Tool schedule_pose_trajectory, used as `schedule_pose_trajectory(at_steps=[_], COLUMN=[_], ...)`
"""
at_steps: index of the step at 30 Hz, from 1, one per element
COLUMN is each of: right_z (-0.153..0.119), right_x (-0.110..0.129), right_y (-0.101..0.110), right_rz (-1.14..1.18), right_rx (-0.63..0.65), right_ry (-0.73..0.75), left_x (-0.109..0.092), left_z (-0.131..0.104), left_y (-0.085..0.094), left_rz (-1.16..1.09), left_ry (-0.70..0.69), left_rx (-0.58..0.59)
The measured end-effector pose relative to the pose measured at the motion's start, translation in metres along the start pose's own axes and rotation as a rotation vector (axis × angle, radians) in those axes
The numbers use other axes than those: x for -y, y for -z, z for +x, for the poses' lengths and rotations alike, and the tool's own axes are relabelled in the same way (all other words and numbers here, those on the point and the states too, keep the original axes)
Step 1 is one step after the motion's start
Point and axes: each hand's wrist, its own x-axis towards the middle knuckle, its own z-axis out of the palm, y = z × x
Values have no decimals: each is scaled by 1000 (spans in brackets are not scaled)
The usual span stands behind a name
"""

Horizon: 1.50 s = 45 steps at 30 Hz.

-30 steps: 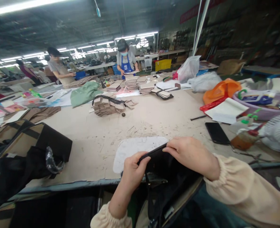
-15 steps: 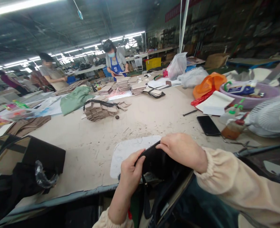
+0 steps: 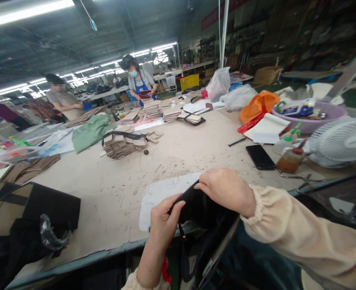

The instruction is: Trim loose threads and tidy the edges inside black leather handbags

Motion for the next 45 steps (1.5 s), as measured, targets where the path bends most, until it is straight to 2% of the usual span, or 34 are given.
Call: schedule_pose_trajectory(at_steps=[14, 20, 26, 29, 33, 40, 45], right_z=[2, 5, 6, 3, -3, -6, -3], right_x=[-2, -3, -6, -12, -19, -19, -20], right_y=[-1, -2, 2, 3, 4, 3, 2], right_rz=[-15, -8, 18, 38, 74, 66, 56], right_rx=[-18, -27, 23, 36, 17, -61, -73], right_ry=[-23, -49, -50, 12, 51, -4, -45], left_x=[-12, -24, -28, -27, -25, -25, -27], left_z=[10, 19, 33, 38, 39, 37, 38], left_y=[1, 4, 3, 1, -1, -1, -2], left_rz=[149, 313, 368, 450, 437, 381, 366], left_ry=[-11, -14, -92, -63, -35, -13, -2], left_rx=[30, 126, 240, 226, 188, 175, 184])
